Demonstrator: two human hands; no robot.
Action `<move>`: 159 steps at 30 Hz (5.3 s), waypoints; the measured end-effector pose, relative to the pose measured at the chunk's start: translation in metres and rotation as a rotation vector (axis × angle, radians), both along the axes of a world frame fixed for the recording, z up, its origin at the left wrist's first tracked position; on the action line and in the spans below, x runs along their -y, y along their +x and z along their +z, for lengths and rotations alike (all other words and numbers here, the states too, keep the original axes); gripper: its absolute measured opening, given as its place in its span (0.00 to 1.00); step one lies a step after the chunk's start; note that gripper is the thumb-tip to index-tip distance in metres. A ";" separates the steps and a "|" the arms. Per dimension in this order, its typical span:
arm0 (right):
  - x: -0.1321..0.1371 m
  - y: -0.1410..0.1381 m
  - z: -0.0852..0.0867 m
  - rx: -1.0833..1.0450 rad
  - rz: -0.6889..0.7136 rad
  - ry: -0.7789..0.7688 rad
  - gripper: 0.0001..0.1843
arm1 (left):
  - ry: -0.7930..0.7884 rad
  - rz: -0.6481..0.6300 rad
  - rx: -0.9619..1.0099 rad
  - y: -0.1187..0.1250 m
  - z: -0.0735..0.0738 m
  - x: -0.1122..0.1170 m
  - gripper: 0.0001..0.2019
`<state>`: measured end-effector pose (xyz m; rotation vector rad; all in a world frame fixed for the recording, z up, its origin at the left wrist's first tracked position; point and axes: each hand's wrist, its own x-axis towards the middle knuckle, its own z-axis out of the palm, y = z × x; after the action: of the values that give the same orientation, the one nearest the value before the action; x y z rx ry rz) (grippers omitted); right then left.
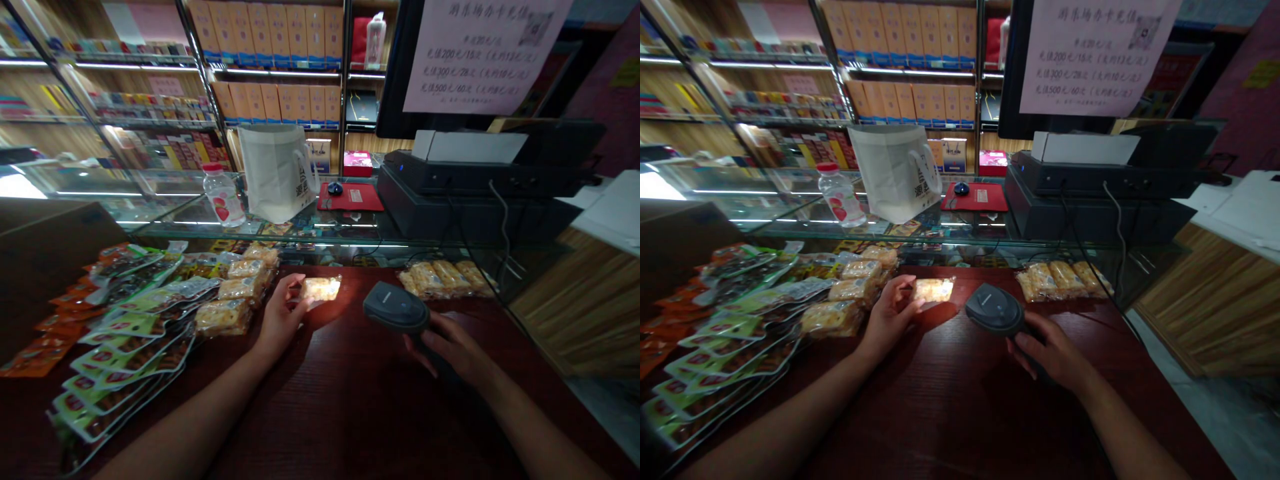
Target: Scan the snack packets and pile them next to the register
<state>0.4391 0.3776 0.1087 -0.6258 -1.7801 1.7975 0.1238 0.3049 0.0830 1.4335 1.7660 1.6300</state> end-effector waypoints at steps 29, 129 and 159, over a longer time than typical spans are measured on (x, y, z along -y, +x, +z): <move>-0.044 0.029 0.007 -0.298 -0.380 -0.114 0.24 | -0.517 -0.355 0.322 0.104 0.014 -0.142 0.06; -0.004 -0.001 -0.007 -0.042 0.063 -0.025 0.20 | -0.032 0.026 0.133 0.001 0.001 0.001 0.26; -0.039 0.021 0.003 -0.363 -0.256 -0.281 0.24 | -0.420 -0.279 0.265 0.067 0.002 -0.138 0.11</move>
<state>0.4600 0.4161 0.1121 -0.5616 -1.1674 1.8544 0.1911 0.4426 0.0848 1.1481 1.5573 1.1596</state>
